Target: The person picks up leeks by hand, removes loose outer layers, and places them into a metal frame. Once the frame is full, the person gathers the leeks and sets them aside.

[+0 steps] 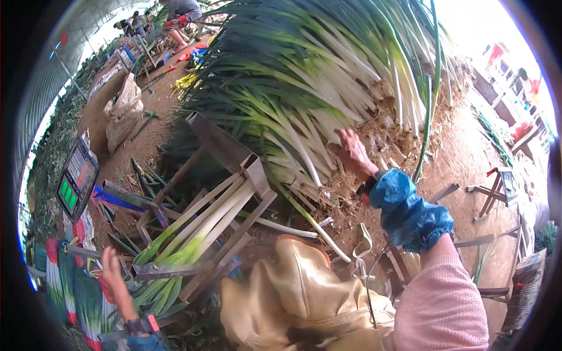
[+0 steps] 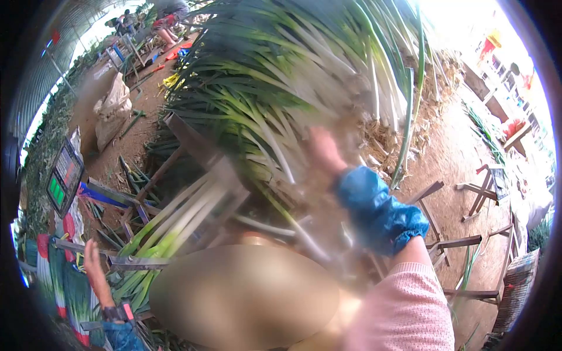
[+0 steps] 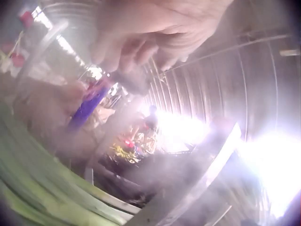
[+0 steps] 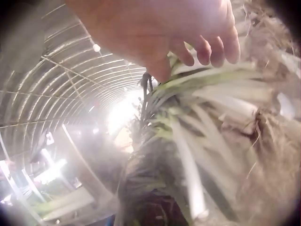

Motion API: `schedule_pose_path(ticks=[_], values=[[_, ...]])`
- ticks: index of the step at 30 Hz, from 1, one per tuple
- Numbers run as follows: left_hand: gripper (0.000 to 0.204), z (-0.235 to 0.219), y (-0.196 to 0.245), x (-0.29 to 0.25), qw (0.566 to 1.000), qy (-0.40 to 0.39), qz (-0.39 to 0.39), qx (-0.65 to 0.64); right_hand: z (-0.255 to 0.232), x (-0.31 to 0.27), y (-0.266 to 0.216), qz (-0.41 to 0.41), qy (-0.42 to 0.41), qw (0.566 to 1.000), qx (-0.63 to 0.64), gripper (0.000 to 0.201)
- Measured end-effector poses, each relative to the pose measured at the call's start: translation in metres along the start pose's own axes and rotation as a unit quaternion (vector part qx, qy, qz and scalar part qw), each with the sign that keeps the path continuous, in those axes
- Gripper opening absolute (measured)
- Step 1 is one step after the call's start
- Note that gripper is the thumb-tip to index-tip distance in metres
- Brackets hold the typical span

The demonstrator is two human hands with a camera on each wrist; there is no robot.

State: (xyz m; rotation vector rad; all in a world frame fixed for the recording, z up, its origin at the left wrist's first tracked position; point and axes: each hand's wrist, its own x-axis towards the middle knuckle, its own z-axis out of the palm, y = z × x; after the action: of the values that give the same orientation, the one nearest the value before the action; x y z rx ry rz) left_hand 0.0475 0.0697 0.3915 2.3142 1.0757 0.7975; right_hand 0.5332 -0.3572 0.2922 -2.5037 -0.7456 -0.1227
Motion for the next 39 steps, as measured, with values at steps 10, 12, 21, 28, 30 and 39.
schedule_pose_path(ticks=[10,12,21,28,30,39], values=[[0.031,0.026,0.195,-0.088,0.976,0.036,0.146,-0.159,-0.028,0.086,0.057,0.025,0.086,0.995,-0.052,0.050],[0.030,0.071,0.242,-0.103,0.952,-0.028,0.162,-0.259,-0.031,0.105,0.057,0.049,0.064,0.995,-0.060,0.051],[0.024,0.197,0.270,-0.110,0.862,-0.330,0.100,-0.371,-0.067,0.171,0.058,-0.084,0.241,0.945,-0.205,0.056],[0.023,0.213,0.268,-0.102,0.873,-0.355,0.099,-0.319,-0.071,0.222,0.086,0.083,0.115,0.965,-0.219,0.050],[0.023,0.217,0.264,-0.104,0.867,-0.373,0.081,-0.320,-0.078,0.227,0.076,0.113,0.095,0.961,-0.235,0.042],[0.025,0.231,0.259,-0.113,0.856,-0.381,0.136,-0.323,-0.021,0.214,0.064,0.039,0.166,0.930,-0.325,0.030]])
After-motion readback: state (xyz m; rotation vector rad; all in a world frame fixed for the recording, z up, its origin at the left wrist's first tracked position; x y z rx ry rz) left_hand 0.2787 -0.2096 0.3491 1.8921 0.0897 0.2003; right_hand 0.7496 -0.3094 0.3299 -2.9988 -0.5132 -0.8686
